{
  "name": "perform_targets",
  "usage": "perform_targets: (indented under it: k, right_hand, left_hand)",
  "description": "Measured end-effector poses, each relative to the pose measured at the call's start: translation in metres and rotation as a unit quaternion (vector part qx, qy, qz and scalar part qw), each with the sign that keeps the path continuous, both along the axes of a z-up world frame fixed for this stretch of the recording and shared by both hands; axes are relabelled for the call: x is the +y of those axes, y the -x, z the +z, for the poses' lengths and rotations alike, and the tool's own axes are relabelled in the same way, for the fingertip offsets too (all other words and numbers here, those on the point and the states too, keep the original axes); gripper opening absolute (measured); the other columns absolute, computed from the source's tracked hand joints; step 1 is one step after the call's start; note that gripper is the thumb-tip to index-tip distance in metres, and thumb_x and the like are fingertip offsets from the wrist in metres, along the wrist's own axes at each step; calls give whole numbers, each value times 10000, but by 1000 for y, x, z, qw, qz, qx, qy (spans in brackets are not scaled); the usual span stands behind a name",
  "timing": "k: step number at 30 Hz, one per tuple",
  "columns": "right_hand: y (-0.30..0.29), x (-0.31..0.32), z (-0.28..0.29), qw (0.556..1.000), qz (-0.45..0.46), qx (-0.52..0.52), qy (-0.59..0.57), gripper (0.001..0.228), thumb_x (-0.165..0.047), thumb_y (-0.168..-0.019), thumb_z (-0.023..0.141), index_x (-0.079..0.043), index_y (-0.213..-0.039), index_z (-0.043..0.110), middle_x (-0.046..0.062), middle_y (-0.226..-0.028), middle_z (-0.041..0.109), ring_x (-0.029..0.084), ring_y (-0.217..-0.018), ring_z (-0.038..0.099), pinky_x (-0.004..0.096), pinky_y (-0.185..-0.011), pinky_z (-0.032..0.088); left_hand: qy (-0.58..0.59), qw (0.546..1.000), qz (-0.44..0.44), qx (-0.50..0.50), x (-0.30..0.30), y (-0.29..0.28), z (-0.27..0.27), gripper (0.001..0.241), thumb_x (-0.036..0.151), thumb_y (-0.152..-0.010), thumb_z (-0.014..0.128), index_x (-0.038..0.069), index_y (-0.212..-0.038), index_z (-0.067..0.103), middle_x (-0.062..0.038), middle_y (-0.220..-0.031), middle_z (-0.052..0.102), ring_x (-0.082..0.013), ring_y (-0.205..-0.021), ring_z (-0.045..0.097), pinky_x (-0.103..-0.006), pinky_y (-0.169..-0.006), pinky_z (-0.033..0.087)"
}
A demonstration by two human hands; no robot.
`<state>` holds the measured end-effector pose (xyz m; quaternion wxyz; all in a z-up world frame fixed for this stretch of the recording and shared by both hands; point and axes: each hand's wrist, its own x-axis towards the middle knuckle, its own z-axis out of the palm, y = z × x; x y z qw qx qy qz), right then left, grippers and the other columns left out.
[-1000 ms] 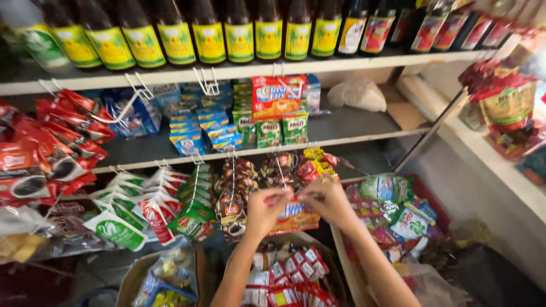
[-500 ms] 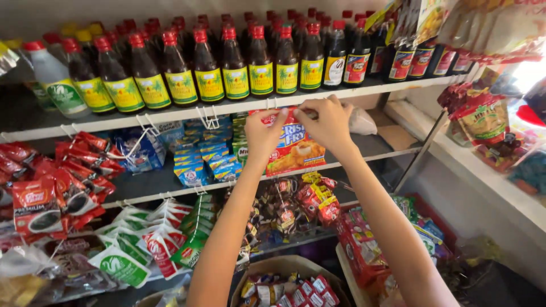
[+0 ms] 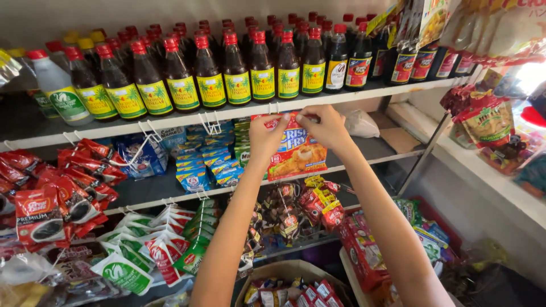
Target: Restocking various snack packets and drink sachets from boxes onto grocery store shelves.
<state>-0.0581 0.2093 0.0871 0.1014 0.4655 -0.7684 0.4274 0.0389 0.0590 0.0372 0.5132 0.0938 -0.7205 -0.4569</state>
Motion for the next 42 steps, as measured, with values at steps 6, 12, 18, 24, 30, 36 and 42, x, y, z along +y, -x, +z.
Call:
perform_targets:
  k: [6,12,18,24,30,36,42]
  right_hand:
    - [19,-12,-11,998,41,-46,12,214,-285,-880,712,-119,-980,803,36,-837,770,125,-787,715,311,-771,541]
    - [32,-22,-34,997,75,12,-4,187,-195,-836,791,-42,-937,752,114,-776,749,164,-708,697,307,-682,546]
    - [54,-55,-72,987,41,139,71,157,-70,-812,737,-29,-963,718,169,-819,717,306,-780,672,410,-703,525]
    - [37,-76,-59,971,8,201,132,70,-123,-823,777,-85,-878,758,98,-837,761,349,-799,642,443,-718,495]
    - [43,-95,-64,979,10,156,133,96,-142,-835,780,-52,-846,747,110,-819,743,313,-744,652,422,-728,485]
    - [49,-96,-70,982,10,155,105,91,-163,-869,780,-79,-889,751,118,-867,734,315,-807,652,425,-768,497]
    - [30,-62,-65,963,-86,194,167,222,-80,-814,766,-88,-1034,739,157,-1038,693,402,-1034,570,482,-862,453]
  left_hand:
    - [-57,995,-75,-15,-12,5,-7,323,308,-887,791,-5,-965,796,-64,-818,781,-75,-724,661,-277,-679,532]
    - [25,999,-37,-2,-33,25,-52,306,280,-881,793,-17,-952,796,-62,-817,778,-93,-744,699,-284,-711,535]
    - [26,999,-5,36,-56,32,-69,241,200,-858,805,-2,-983,763,-118,-864,786,-168,-795,728,-312,-751,557]
    - [155,968,189,54,-58,34,-59,159,119,-784,848,56,-896,755,-163,-971,645,-361,-968,623,-443,-876,486]
    - [158,965,206,27,-58,27,-45,173,-3,-779,773,25,-937,709,-172,-1032,564,-379,-1007,587,-461,-897,470]
    - [86,983,162,-11,-72,31,-61,149,-30,-859,681,38,-989,704,-151,-1039,583,-344,-973,640,-409,-857,527]
    - [82,979,186,-9,-55,0,-64,357,-7,-870,696,4,-1210,587,-191,-1125,567,-376,-1036,620,-446,-926,496]
